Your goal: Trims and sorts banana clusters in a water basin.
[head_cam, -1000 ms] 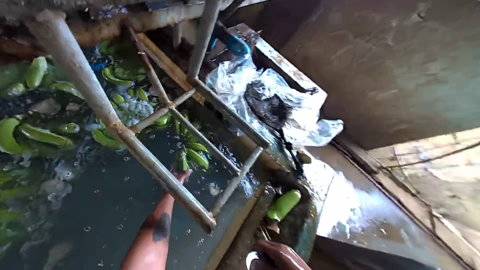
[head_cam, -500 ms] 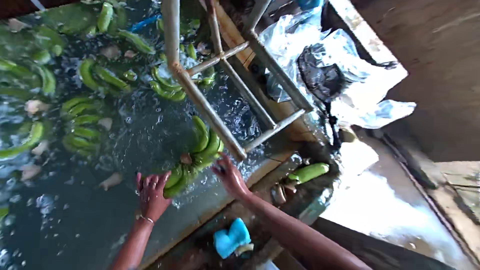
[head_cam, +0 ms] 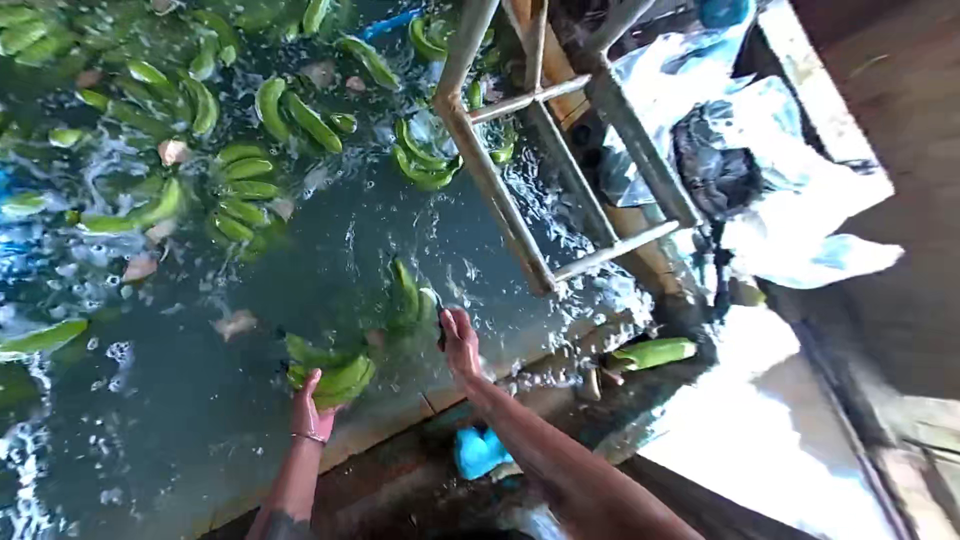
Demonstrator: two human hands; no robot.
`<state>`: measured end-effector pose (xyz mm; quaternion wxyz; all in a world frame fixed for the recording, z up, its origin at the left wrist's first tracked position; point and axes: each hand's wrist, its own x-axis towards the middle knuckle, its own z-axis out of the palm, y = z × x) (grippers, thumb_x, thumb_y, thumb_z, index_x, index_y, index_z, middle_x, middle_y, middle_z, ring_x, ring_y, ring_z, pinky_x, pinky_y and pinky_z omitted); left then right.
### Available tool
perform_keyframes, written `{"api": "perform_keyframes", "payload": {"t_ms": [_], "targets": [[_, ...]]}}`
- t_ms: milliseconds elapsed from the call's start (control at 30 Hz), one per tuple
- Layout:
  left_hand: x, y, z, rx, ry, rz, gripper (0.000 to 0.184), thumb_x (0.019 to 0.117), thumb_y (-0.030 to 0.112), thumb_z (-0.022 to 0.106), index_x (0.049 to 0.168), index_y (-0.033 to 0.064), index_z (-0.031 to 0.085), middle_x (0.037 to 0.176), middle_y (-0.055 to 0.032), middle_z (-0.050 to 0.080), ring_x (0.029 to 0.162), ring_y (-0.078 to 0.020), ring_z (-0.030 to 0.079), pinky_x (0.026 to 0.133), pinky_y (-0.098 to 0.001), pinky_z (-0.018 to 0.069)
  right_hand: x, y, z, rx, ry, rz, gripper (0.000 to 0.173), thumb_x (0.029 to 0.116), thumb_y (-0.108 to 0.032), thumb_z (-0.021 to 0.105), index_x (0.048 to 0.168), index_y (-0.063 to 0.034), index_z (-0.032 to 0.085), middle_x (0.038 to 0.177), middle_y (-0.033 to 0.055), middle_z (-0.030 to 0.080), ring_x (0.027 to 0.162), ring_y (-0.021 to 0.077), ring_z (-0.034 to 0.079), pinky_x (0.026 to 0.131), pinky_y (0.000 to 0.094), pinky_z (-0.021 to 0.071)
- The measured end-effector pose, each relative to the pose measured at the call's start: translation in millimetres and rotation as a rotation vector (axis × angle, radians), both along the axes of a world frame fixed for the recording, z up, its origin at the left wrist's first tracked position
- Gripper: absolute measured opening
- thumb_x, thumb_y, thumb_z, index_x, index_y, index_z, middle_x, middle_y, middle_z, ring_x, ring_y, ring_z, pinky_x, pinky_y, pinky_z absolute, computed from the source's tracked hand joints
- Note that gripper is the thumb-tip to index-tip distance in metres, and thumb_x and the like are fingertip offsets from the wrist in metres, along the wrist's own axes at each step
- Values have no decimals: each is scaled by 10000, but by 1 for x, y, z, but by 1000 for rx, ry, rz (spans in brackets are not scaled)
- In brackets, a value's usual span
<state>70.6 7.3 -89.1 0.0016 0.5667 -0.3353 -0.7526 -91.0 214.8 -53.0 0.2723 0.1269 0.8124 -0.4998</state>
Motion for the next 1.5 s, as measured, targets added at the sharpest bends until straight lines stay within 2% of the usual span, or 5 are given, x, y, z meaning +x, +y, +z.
{"api": "perform_keyframes", "payload": {"t_ms": [467, 633, 1000, 1300, 1500], "targets": [[-55, 101, 66, -168, 90, 303, 489, 983, 35, 610, 1431, -24, 426, 1258, -207, 595, 1055, -264, 659, 862, -440, 598, -28, -47, 34, 568, 22, 569, 383, 1123, -272, 379, 1336, -13, 565, 1075, 266, 701, 1055, 450, 689, 900, 611, 538], [-53, 91, 53, -160, 116, 321, 461, 1005, 51, 578, 1429, -22, 412, 1266, -211, 585, 1064, -277, 658, 875, -469, 597, -18, -14, 69, 47, -302, 428, 340, 1130, -241, 372, 1178, 26, 576, 774, 47, 551, 565, 99, 515, 530, 260, 466], [-51, 71, 91, 142, -13, 294, 419, 1071, 282, 444, 1442, 87, 440, 1363, -206, 548, 1175, -358, 596, 896, -562, 541, -4, -28, 12, 230, -44, 552, 371, 1112, -225, 400, 1335, 9, 582, 1118, 237, 696, 1061, 369, 685, 956, 540, 533], [4, 52, 24, -38, 112, 95, 440, 1043, 132, 500, 1455, 26, 390, 1263, -181, 616, 1063, -268, 671, 874, -461, 597, 7, 7, 85, -289, -616, 196, 318, 1134, -309, 347, 1102, -49, 528, 658, -28, 515, 478, 46, 479, 448, 190, 438], [-18, 28, 23, -621, -161, 59, 434, 1124, 230, 300, 1219, -102, 562, 1015, -130, 615, 928, -130, 594, 879, -305, 508, -76, 4, 29, 338, 97, 347, 571, 953, -438, 720, 1285, 13, 606, 1176, 286, 643, 1035, 458, 647, 883, 664, 506]]}}
